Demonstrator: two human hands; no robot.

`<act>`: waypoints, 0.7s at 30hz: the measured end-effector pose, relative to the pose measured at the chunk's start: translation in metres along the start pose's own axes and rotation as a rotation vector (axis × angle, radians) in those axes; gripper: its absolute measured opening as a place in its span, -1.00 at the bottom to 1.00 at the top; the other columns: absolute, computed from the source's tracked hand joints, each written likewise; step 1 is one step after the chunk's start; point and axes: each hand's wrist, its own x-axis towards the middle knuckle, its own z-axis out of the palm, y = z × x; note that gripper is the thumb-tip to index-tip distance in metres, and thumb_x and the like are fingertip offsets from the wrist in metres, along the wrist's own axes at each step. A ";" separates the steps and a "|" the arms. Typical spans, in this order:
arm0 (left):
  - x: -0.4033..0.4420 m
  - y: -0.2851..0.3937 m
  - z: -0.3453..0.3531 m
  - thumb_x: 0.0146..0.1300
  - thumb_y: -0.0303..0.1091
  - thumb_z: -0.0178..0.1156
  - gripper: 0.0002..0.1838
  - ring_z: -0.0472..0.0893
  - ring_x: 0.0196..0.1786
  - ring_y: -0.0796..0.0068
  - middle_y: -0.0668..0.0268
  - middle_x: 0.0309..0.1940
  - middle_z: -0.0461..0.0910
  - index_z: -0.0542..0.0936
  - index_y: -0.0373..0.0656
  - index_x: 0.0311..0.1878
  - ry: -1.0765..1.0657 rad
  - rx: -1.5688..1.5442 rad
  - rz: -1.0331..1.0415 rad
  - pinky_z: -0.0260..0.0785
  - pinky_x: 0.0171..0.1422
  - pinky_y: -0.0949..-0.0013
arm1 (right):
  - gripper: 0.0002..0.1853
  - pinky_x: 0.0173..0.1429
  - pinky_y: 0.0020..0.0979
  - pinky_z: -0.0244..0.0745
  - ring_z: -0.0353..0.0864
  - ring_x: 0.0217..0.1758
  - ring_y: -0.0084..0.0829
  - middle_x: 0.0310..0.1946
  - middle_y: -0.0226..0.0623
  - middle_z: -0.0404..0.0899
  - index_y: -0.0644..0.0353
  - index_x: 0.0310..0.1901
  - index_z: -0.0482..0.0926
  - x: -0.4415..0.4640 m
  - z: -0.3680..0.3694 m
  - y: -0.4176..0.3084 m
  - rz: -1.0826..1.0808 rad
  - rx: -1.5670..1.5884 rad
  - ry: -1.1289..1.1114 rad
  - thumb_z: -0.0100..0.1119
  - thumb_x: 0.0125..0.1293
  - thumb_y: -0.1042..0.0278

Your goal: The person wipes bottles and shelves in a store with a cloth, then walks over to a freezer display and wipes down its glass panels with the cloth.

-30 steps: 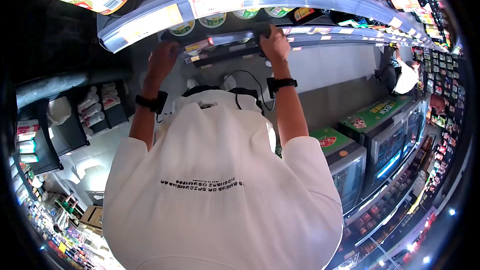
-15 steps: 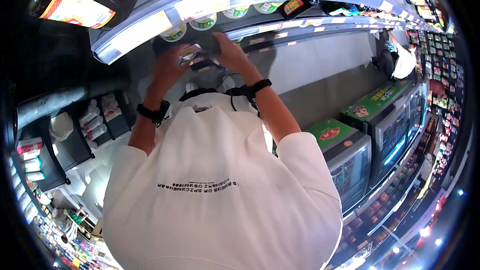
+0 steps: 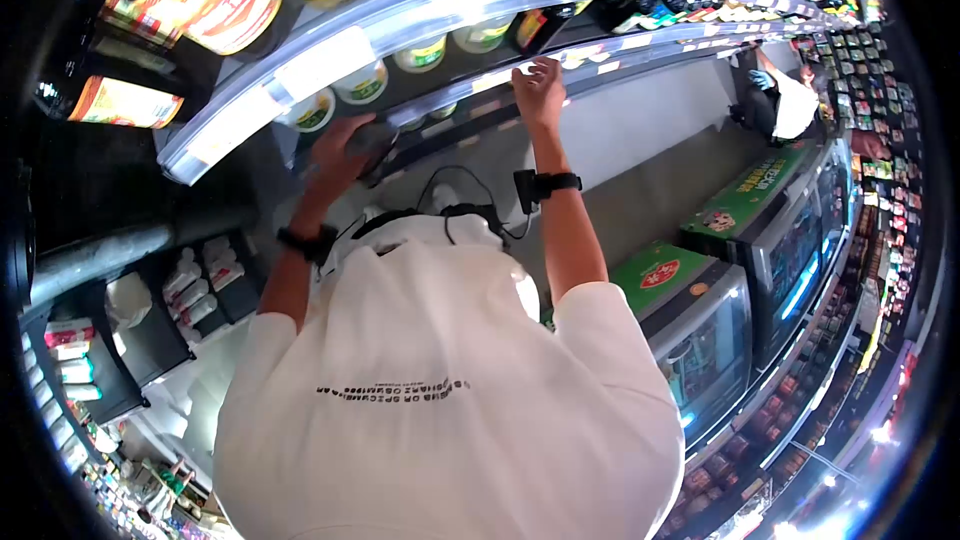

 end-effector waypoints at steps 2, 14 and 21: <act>-0.011 0.010 -0.009 0.07 -0.48 0.39 -0.49 0.65 0.08 0.17 0.16 0.01 0.64 0.58 -0.10 0.15 0.035 -0.049 -0.003 0.50 0.16 0.26 | -0.32 -0.17 -0.38 0.62 0.67 -0.30 -0.41 -0.19 -0.17 0.63 0.26 0.19 0.40 0.022 -0.016 0.019 -0.004 -0.075 0.007 0.52 0.07 0.26; -0.006 0.038 -0.024 0.15 -0.43 0.40 -0.56 0.73 -0.07 0.10 0.10 -0.15 0.71 0.59 -0.05 0.12 0.167 0.003 -0.156 0.55 0.05 0.22 | -0.23 0.24 -0.11 0.39 0.53 0.14 0.02 0.06 -0.02 0.58 0.30 0.25 0.40 0.060 -0.009 0.046 -0.245 -0.319 -0.075 0.52 0.03 0.18; -0.046 -0.015 -0.061 0.21 -0.03 0.32 -0.54 0.65 -0.06 -0.14 -0.02 -0.15 0.69 0.56 -0.03 0.10 -0.024 0.533 -0.570 0.54 0.00 0.00 | -0.32 0.23 -0.07 0.31 0.52 0.10 0.01 0.02 -0.05 0.60 0.26 0.21 0.43 0.058 0.005 0.055 -0.280 -0.284 0.005 0.48 0.09 0.18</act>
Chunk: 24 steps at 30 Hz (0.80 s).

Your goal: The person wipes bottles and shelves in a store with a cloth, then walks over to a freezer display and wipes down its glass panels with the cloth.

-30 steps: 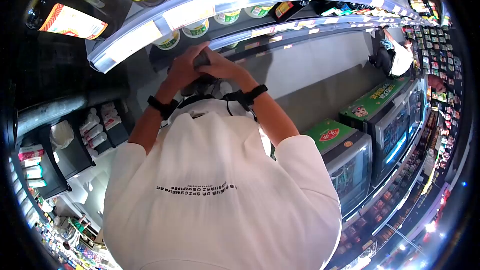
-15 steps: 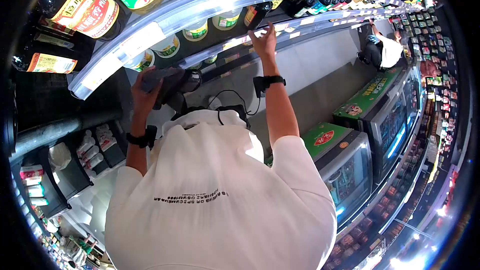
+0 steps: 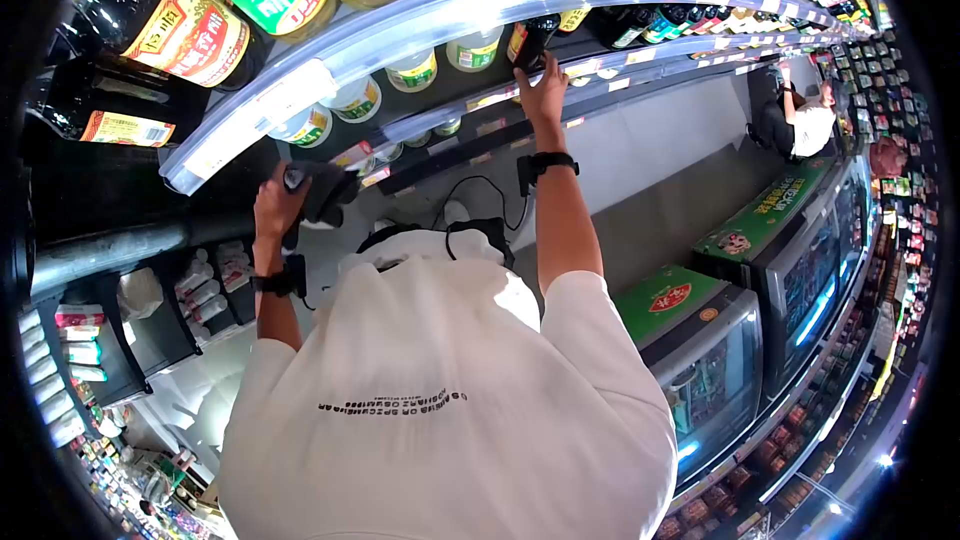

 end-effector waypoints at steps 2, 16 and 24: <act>-0.002 -0.014 0.002 0.19 0.04 0.33 -0.49 0.64 -0.06 -0.19 -0.06 -0.17 0.69 0.55 -0.03 0.11 0.015 0.005 -0.073 0.53 -0.01 -0.06 | -0.32 0.22 -0.06 0.32 0.51 0.10 0.03 0.01 -0.06 0.61 0.26 0.21 0.43 0.001 0.001 -0.004 -0.006 0.007 0.011 0.48 0.09 0.18; -0.010 -0.018 0.014 0.21 -0.04 0.35 -0.52 0.65 -0.06 -0.17 -0.06 -0.18 0.68 0.54 -0.08 0.10 -0.078 -0.229 0.030 0.53 -0.05 0.00 | -0.33 0.25 -0.10 0.39 0.49 0.09 0.02 0.03 -0.04 0.59 0.24 0.18 0.47 0.005 0.011 -0.025 0.108 -0.110 0.024 0.50 0.08 0.11; -0.011 0.007 0.017 0.22 -0.24 0.37 -0.58 0.65 -0.03 -0.10 -0.04 -0.12 0.66 0.53 -0.16 0.10 -0.189 -0.435 0.300 0.51 -0.01 0.10 | -0.45 0.08 -0.21 0.49 0.55 0.01 -0.13 0.00 -0.06 0.53 0.27 0.15 0.47 -0.045 0.007 -0.026 0.296 0.063 0.120 0.40 0.17 0.21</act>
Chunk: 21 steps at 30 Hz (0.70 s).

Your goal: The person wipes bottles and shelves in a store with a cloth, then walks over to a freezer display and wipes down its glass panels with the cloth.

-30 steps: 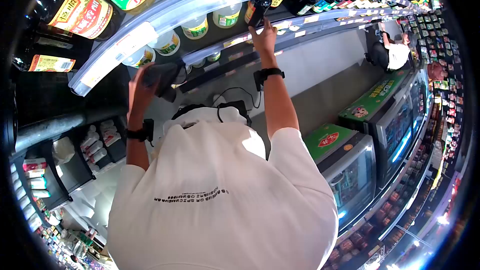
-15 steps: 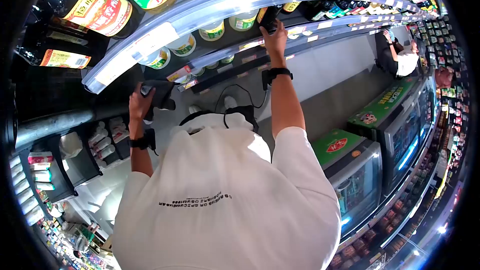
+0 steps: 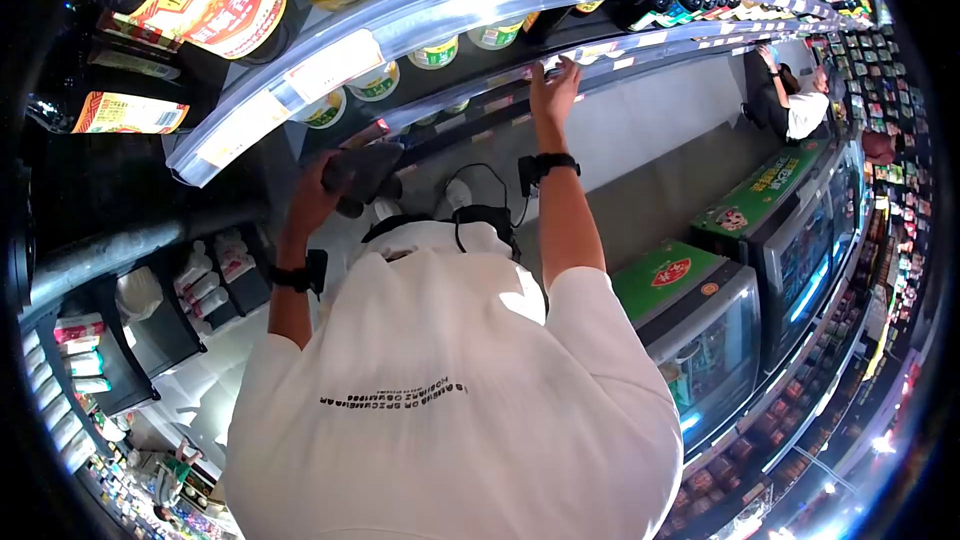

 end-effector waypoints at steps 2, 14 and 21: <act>0.000 -0.011 -0.005 0.24 -0.25 0.36 -0.59 0.66 -0.03 -0.07 0.00 -0.10 0.66 0.53 -0.16 0.10 0.168 0.002 0.014 0.51 -0.02 0.12 | -0.45 0.06 -0.22 0.51 0.58 -0.03 -0.17 -0.03 -0.08 0.56 0.28 0.13 0.49 -0.011 0.003 0.006 0.007 0.013 -0.033 0.41 0.17 0.19; -0.001 -0.011 -0.001 0.20 -0.28 0.37 -0.57 0.64 0.04 0.02 0.03 -0.01 0.63 0.55 -0.18 0.11 0.178 0.057 0.040 0.49 0.09 0.19 | -0.38 0.13 -0.22 0.52 0.63 0.01 -0.14 -0.01 -0.07 0.60 0.29 0.20 0.57 -0.027 0.017 -0.017 -0.036 -0.159 -0.094 0.41 0.18 0.09; 0.043 0.025 0.033 0.15 -0.29 0.43 -0.53 0.62 0.04 0.00 0.06 -0.03 0.61 0.53 -0.18 0.11 0.084 -0.081 0.277 0.46 0.12 0.18 | -0.37 0.28 -0.06 0.40 0.43 0.21 0.05 0.09 0.05 0.48 0.33 0.21 0.45 -0.068 0.010 -0.061 -0.244 -0.249 -0.320 0.38 0.14 0.21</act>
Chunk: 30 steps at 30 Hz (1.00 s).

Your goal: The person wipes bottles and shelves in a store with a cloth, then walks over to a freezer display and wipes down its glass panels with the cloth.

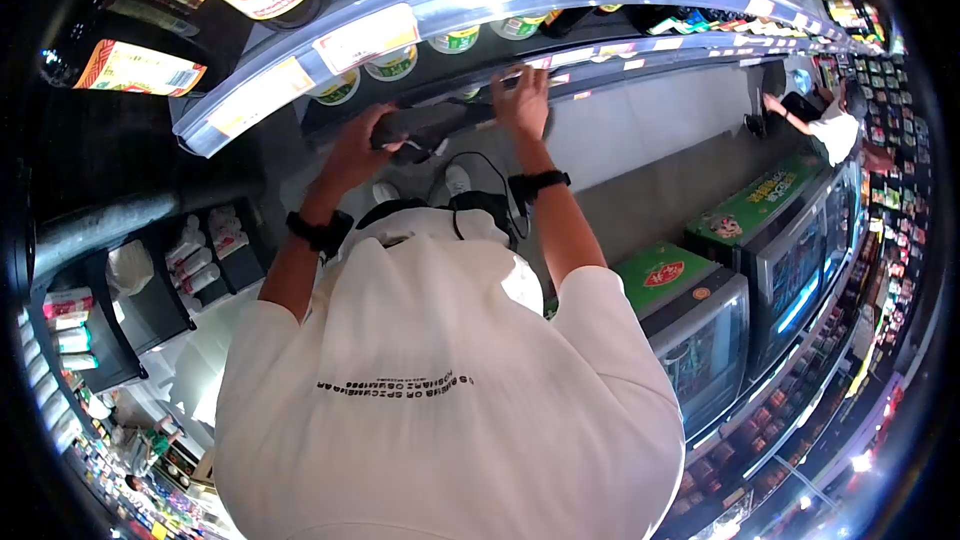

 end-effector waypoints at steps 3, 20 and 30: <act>0.007 0.003 0.009 0.14 -0.32 0.42 -0.52 0.62 0.04 -0.02 0.07 -0.05 0.61 0.49 -0.19 0.10 -0.084 -0.048 -0.048 0.45 0.11 0.19 | -0.32 0.32 -0.03 0.37 0.41 0.24 0.08 0.13 0.06 0.44 0.29 0.24 0.37 -0.037 -0.006 -0.022 -0.442 -0.003 -0.356 0.40 0.08 0.30; -0.064 -0.075 -0.052 0.26 -0.25 0.28 -0.68 0.55 0.10 0.12 0.20 -0.03 0.60 0.58 -0.06 0.07 0.203 0.378 -0.219 0.37 0.20 0.11 | -0.42 0.11 -0.02 0.51 0.53 0.08 0.12 -0.01 -0.02 0.47 0.13 0.13 0.48 0.027 -0.029 0.041 0.110 -0.040 0.191 0.46 0.06 0.24; -0.056 -0.074 -0.047 0.22 -0.29 0.31 -0.81 0.57 -0.04 0.16 0.29 -0.20 0.62 0.67 -0.07 -0.12 0.225 0.444 -0.178 0.37 0.08 0.08 | -0.37 0.18 0.01 0.48 0.48 0.15 0.20 0.01 0.16 0.52 0.29 0.16 0.49 -0.006 0.026 -0.016 -0.011 0.119 0.074 0.40 -0.05 0.46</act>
